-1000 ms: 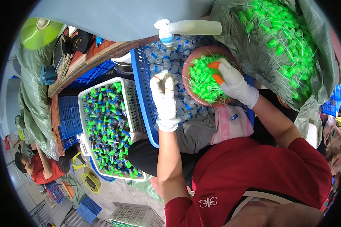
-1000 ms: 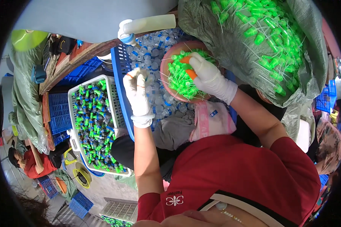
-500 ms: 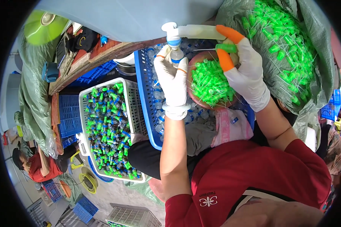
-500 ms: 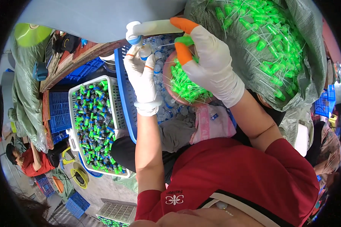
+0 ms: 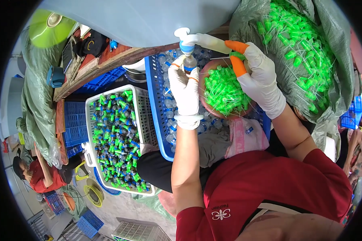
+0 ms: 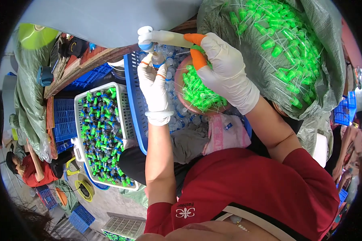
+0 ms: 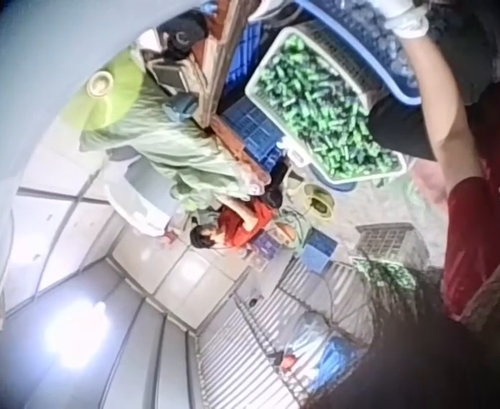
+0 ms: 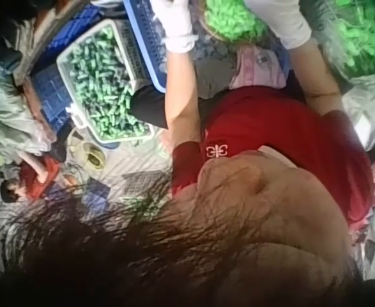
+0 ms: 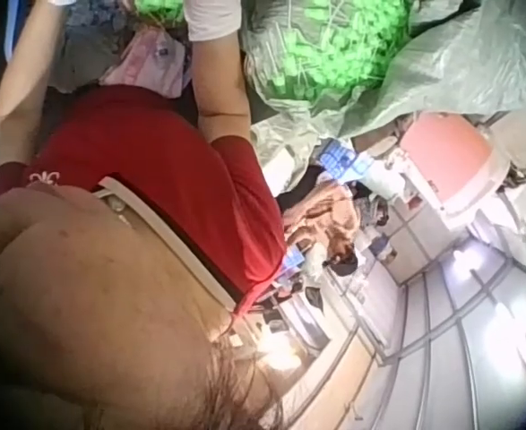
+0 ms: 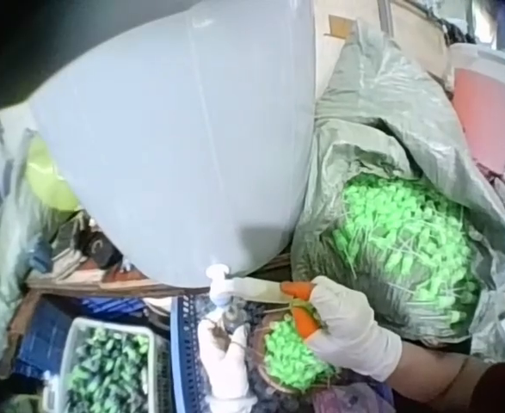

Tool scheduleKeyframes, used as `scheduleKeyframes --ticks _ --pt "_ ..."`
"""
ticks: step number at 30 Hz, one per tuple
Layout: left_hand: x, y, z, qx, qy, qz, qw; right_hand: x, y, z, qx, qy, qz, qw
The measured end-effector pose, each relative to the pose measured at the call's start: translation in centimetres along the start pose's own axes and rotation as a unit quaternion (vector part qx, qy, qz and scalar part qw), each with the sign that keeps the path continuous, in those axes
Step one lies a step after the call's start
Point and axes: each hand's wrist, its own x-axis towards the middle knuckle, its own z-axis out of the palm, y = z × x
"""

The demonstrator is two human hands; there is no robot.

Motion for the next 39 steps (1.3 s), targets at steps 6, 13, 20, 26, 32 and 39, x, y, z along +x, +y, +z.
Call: scheduleKeyframes --ticks 6,13,20,26,32,39 --pt "0.0 0.2 0.3 -0.008 0.010 -0.022 1.000 0.2 0.1 -0.2 -0.038 -0.002 -0.008 0.999" --pt "0.4 -0.4 -0.1 0.010 0.006 0.025 1.000 0.3 0.5 -0.2 -0.029 -0.006 -0.030 0.999" --pt "-1.1 -0.8 -1.5 0.168 0.009 0.039 0.985 -1.2 -1.2 -0.4 0.055 0.005 -0.003 0.998" --pt "-4.3 0.9 0.8 0.065 -0.117 0.007 0.991 -2.7 0.7 0.2 -0.061 -0.083 -0.081 0.991" --pt "-6.8 1.7 1.6 0.044 -0.124 -0.129 0.983 -5.4 1.9 2.0 0.017 -0.136 -0.013 0.991" --pt "-8.1 -0.7 2.3 0.369 -0.154 0.156 0.903 -8.0 3.5 2.6 0.247 -0.162 0.344 0.891"
